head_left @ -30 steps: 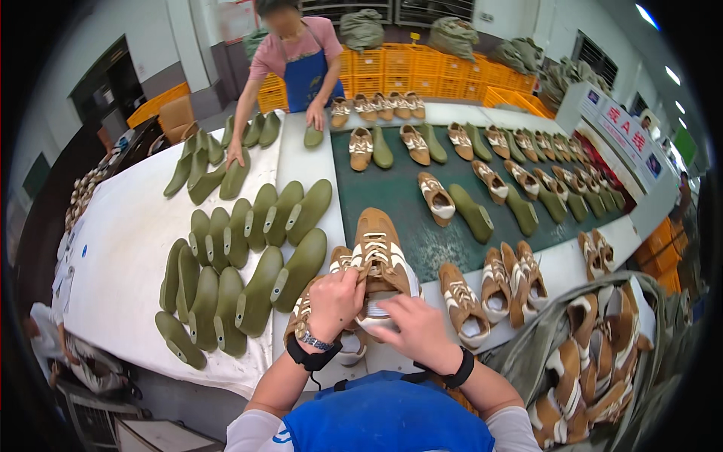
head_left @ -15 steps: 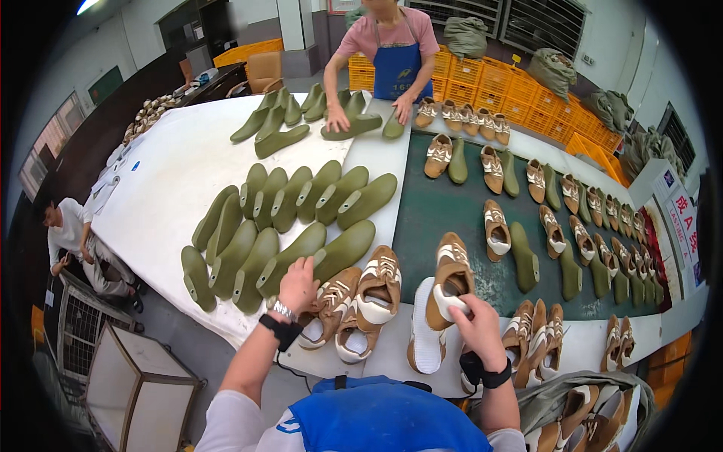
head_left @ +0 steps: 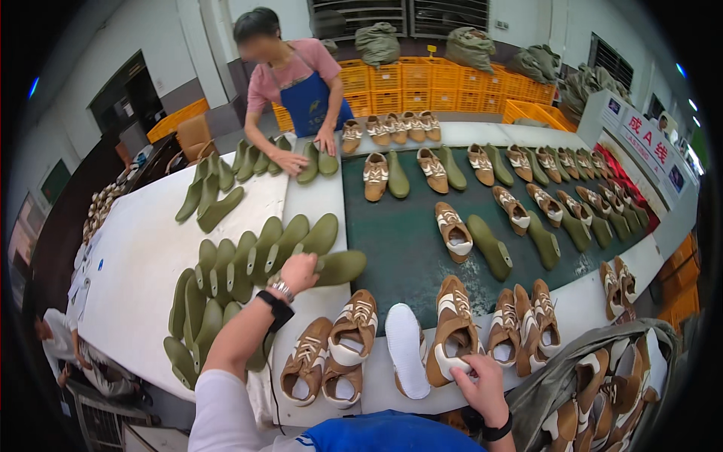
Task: The person inserts green shoe lasts into brown and white sneakers on a factory assembly line. They repeatedly pick up shoes from a sack, insert the lasts, and place the shoes on the conveyor belt. The person also handles and stacks the green shoe lasts on the table.
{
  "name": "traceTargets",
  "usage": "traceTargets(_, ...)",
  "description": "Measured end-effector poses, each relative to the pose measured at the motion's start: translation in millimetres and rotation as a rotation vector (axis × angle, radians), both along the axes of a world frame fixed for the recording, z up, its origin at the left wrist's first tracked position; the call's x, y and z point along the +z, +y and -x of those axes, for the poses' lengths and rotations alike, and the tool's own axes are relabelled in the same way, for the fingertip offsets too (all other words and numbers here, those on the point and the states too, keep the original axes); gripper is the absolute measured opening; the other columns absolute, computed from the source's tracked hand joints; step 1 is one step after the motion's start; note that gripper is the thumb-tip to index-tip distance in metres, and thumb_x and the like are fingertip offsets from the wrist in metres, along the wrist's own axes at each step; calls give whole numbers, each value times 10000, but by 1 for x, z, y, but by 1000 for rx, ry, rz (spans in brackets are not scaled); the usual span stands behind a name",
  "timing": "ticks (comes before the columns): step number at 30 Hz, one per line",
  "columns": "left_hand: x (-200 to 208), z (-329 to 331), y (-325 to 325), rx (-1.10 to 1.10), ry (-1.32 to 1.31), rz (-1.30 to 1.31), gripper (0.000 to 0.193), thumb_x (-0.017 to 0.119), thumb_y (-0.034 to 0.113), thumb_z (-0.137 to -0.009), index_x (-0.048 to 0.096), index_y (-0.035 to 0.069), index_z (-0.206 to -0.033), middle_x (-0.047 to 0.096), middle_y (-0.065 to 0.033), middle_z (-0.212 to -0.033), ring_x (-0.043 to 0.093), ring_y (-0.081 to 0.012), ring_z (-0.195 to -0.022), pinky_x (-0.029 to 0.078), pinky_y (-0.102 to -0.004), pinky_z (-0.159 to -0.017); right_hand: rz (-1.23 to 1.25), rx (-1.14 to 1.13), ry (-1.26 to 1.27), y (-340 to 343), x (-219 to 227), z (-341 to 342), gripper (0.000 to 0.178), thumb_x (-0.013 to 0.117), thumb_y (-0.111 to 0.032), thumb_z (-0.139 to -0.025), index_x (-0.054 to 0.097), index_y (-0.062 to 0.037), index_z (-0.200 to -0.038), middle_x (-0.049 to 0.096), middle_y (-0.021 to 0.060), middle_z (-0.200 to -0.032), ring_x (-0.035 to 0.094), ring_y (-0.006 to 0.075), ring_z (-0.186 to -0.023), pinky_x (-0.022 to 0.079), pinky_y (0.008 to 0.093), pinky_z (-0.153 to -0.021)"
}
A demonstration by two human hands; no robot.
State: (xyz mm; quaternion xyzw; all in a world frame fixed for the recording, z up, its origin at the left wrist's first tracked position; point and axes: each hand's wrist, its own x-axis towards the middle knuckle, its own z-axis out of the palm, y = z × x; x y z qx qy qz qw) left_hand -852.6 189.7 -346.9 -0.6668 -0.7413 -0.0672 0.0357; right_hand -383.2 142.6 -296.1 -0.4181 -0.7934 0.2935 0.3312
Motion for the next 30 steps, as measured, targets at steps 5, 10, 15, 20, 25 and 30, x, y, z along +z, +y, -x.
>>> traceTargets(5,-27,-43,130,131,-210,-88,365,721,317,-691,673,-27,-801,656,-252,-838,653,-385,-810,536,-447,-757,4,-60,-47,-11,12,-13,229,737,-142,-708,624,-4,-852,626,119,-803,558,297,-712,435,374,-641)
traceTargets(10,-110,-140,170,121,-380,249,480,611,279,-795,512,-41,-1138,629,-303,-985,632,-414,-932,511,-468,-825,-42,-69,-38,-11,16,-21,243,695,-83,-772,611,-7,-986,619,135,-877,578,308,-723,468,377,-654)
traceTargets(15,-100,-133,160,-40,-376,460,630,620,328,-830,384,53,-1346,641,-263,-1024,617,-411,-968,490,-466,-850,-87,-77,-143,26,28,-14,231,743,-154,-711,621,-29,-863,607,120,-809,545,316,-744,434,384,-673)
traceTargets(20,-32,-102,65,-344,-512,465,640,603,376,-830,393,45,-1336,650,-267,-926,633,-409,-900,505,-466,-793,-279,75,-181,100,39,37,206,710,-179,-754,624,-47,-886,606,110,-819,541,318,-747,438,394,-685)
traceTargets(25,-16,-126,-74,-149,-284,536,706,495,550,-881,332,93,-1393,641,-212,-693,616,-411,-596,493,-490,-548,-224,274,-208,195,-20,170,215,677,-240,-793,632,-55,-893,650,136,-876,593,341,-828,472,418,-750)
traceTargets(30,-30,-142,-106,144,-612,458,620,453,469,-905,332,121,-1404,644,-244,-729,627,-434,-685,495,-523,-635,-126,196,-483,258,-124,276,214,657,-217,-799,645,-56,-940,663,169,-899,624,357,-909,499,450,-807)
